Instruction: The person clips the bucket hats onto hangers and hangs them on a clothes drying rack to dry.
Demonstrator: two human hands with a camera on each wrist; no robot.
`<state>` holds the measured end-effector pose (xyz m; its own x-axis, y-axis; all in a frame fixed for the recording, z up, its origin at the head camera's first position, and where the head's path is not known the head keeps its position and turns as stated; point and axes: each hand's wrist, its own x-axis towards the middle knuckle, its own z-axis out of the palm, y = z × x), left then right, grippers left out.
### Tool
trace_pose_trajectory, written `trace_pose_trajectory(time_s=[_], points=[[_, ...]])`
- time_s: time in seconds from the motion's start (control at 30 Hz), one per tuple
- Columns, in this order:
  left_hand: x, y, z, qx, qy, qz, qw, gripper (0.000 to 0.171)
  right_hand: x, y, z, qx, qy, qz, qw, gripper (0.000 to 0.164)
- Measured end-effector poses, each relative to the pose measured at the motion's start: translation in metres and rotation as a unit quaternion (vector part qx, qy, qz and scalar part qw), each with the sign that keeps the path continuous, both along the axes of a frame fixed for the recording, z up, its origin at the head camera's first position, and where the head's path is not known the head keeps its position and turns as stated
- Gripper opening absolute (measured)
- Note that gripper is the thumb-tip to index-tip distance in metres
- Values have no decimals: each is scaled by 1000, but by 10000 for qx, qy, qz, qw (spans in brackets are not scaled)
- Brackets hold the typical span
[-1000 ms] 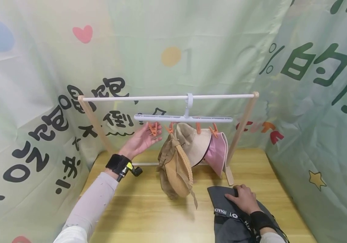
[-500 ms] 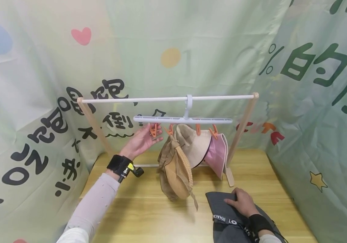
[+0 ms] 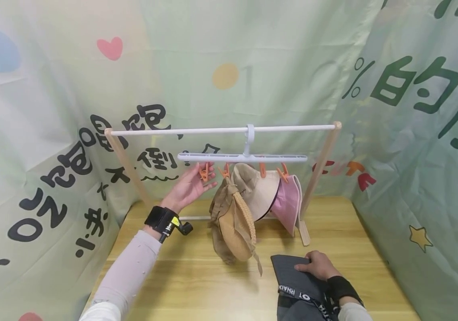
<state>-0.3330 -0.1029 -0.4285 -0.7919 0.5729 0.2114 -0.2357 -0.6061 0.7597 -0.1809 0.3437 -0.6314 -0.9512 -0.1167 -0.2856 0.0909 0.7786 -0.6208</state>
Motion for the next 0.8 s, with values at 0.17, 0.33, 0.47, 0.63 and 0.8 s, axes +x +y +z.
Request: trace_pose_trajectory(time_s=[0.17,0.33,0.47,0.63,0.8], points=[[-1,-2,0,211,-139,-146,9996,38,2,5,8,-393,-49,203,9990,29],[-1,-6,-1,420,-101,-258,9987,32,7,11,12,-573,97,536,9969,25],[0,-8,-2,527,-30,-325,9981,32,13,10,18,-533,492,540,9959,23],[-1,-7,-2,554,129,-300,9979,34,20,4,30,-247,1113,380,9928,26],[-1,-7,-1,472,171,-240,9985,36,26,0,41,-131,1250,255,9917,11]])
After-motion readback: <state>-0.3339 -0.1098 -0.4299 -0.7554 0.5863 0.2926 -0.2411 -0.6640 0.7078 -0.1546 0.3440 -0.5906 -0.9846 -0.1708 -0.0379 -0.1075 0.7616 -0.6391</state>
